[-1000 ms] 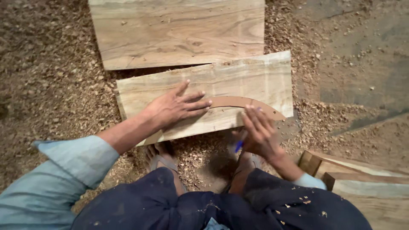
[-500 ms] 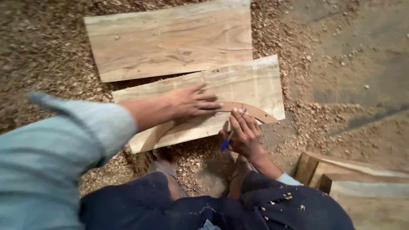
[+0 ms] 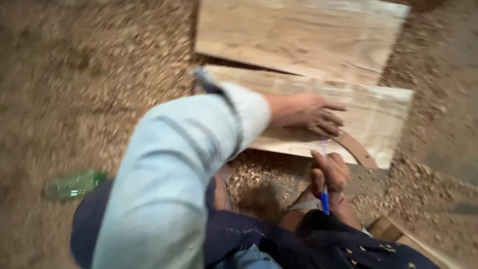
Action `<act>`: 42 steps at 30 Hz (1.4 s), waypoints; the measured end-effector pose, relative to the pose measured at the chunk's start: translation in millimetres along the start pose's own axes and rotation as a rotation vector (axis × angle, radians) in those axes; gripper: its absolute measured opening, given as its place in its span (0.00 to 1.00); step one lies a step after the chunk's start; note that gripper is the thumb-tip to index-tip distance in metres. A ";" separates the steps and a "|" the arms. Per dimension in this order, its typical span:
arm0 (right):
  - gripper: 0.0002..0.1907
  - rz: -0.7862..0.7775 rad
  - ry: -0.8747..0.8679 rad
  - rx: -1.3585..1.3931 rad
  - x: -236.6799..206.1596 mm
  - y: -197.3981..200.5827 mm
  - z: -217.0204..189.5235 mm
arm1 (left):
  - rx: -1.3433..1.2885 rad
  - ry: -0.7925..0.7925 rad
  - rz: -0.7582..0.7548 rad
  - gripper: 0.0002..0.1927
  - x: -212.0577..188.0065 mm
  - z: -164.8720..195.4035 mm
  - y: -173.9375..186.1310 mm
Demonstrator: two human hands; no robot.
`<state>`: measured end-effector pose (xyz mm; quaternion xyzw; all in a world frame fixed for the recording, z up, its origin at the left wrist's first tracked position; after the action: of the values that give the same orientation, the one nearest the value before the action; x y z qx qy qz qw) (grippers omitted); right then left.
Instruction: The person uses a curved wooden template and a blue pen to trace curved lines onto rectangular wooden planks. They repeatedly reposition the template and trace along its edge to mark multiple planks on the floor.
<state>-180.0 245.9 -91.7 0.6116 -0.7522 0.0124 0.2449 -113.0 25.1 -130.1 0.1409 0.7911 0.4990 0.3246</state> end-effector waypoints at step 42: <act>0.31 -0.693 -0.139 -0.157 2.4 -175.3 24.9 | -3.349 0.466 0.241 0.32 38.4 -9.7 -40.2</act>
<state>-26.7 191.7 -161.9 0.8091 -0.5136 -0.1706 0.2291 -144.1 20.8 -177.0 0.3481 0.5527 -0.7559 0.0451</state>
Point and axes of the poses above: each hand's wrist, its own x-axis towards the middle knuckle, its own y-axis out of the back of the hand, z = x × y, the point moved 1 cm from there along x, towards the middle knuckle, and after that the axes turned 14 degrees about x, right-handed, at the moved point
